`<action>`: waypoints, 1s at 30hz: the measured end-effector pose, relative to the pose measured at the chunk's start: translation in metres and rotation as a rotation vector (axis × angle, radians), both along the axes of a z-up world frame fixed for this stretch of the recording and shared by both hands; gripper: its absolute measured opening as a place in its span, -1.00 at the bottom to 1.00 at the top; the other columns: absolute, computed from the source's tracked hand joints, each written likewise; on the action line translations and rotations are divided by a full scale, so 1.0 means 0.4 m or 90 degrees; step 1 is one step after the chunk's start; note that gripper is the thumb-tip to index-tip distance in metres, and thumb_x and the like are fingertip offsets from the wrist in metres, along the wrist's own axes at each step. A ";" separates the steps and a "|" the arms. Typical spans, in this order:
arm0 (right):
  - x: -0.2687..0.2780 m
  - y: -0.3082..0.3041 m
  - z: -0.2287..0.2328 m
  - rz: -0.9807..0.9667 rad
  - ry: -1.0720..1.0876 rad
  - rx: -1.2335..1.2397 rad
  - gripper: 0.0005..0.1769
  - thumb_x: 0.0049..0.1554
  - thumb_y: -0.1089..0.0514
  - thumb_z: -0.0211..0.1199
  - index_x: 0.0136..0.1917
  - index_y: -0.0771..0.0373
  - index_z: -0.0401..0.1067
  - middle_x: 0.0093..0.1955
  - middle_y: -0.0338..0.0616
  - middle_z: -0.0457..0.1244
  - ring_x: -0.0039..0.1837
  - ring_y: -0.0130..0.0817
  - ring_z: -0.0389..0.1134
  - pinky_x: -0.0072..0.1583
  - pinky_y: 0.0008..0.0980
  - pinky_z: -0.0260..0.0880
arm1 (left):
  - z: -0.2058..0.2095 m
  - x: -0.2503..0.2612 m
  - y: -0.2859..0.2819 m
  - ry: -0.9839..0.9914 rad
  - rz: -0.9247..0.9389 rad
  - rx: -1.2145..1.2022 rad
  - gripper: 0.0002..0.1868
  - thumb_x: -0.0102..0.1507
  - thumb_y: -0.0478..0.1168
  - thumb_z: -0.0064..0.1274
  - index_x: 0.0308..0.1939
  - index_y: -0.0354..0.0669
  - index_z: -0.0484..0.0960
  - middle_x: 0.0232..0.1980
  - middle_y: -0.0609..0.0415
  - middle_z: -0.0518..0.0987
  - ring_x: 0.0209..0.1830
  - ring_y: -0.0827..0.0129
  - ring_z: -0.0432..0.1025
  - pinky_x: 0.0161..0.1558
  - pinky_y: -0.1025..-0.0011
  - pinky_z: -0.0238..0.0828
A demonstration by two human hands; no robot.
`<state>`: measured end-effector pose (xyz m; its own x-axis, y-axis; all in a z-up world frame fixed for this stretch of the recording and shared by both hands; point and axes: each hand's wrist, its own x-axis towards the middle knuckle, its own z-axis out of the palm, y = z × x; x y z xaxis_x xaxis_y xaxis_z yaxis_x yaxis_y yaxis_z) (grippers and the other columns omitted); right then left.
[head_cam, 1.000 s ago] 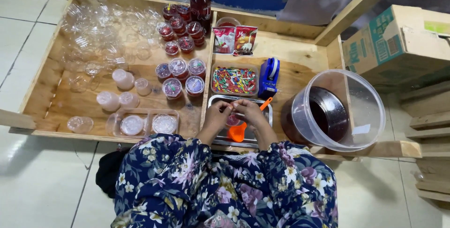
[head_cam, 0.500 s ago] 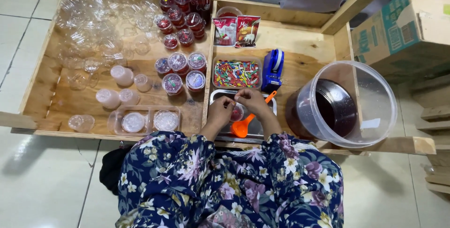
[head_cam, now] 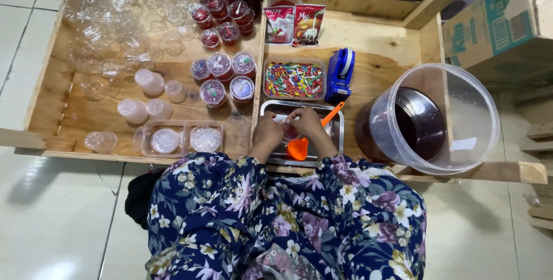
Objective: Filling small plastic cups with jelly using a ladle in a packaging area.
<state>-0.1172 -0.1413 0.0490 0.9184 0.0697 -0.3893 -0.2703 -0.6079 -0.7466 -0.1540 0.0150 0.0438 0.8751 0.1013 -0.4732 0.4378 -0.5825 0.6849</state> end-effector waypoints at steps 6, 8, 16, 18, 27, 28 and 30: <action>0.007 -0.007 -0.071 0.039 -0.019 -0.096 -0.91 -0.04 0.10 0.46 -0.21 0.07 0.67 -0.19 0.10 0.42 -0.08 0.08 0.48 -0.20 -0.17 0.58 | 0.047 -0.017 -0.008 0.059 -0.035 -0.006 -0.44 0.35 -0.18 -0.04 0.41 -0.25 0.29 0.32 -0.36 0.39 0.38 -0.25 0.33 0.31 -0.18 0.29; -0.005 -0.001 -0.053 0.048 -0.021 -0.120 -0.89 -0.04 0.07 0.46 -0.19 0.03 0.68 -0.11 0.11 0.42 0.04 0.14 0.45 -0.02 -0.10 0.53 | 0.023 -0.016 -0.016 0.042 -0.038 -0.005 -0.45 0.34 -0.20 -0.04 0.39 -0.31 0.29 0.30 -0.39 0.40 0.37 -0.27 0.34 0.32 -0.14 0.31; -0.004 0.003 -0.085 0.062 -0.045 -0.180 -0.88 -0.04 0.00 0.49 -0.18 -0.05 0.69 -0.07 0.07 0.40 0.15 0.18 0.42 0.21 -0.08 0.47 | 0.053 -0.031 -0.016 0.012 -0.040 -0.010 -0.43 0.33 -0.23 0.01 0.38 -0.41 0.29 0.28 -0.46 0.43 0.36 -0.30 0.34 0.32 -0.09 0.33; -0.002 0.003 -0.087 0.067 -0.052 -0.182 -0.87 -0.05 0.01 0.49 -0.18 -0.03 0.69 -0.07 0.11 0.38 0.15 0.22 0.41 0.21 -0.08 0.46 | 0.054 -0.031 -0.014 0.008 -0.049 -0.015 -0.42 0.33 -0.23 0.03 0.38 -0.43 0.29 0.27 -0.44 0.43 0.37 -0.28 0.34 0.31 -0.09 0.34; -0.007 0.012 -0.048 0.103 -0.077 -0.199 -0.85 -0.03 0.04 0.51 -0.16 0.04 0.65 -0.02 0.03 0.30 0.18 0.17 0.37 0.24 -0.09 0.41 | 0.040 -0.023 -0.020 0.039 -0.044 0.001 -0.42 0.32 -0.16 0.05 0.36 -0.39 0.32 0.26 -0.38 0.46 0.32 -0.26 0.39 0.29 -0.09 0.37; -0.002 0.007 -0.058 0.103 -0.077 -0.199 -0.85 -0.03 0.04 0.51 -0.16 0.04 0.65 -0.02 0.03 0.30 0.18 0.17 0.37 0.24 -0.09 0.41 | 0.040 -0.023 -0.022 0.039 -0.045 0.000 -0.42 0.32 -0.16 0.05 0.36 -0.39 0.32 0.26 -0.38 0.46 0.32 -0.26 0.39 0.29 -0.09 0.37; 0.006 0.000 -0.078 0.098 -0.092 -0.198 -0.64 -0.08 0.03 0.57 -0.03 0.08 0.54 0.02 -0.01 0.28 0.22 0.14 0.33 0.27 -0.04 0.37 | 0.041 -0.026 -0.022 0.035 -0.051 0.004 -0.43 0.32 -0.16 0.05 0.34 -0.41 0.32 0.25 -0.42 0.46 0.31 -0.30 0.39 0.27 -0.11 0.38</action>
<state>-0.1147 -0.1412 0.0176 0.9535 0.1094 -0.2808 -0.0641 -0.8368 -0.5437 -0.1645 0.0063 0.0604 0.8533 0.0350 -0.5203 0.4262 -0.6218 0.6571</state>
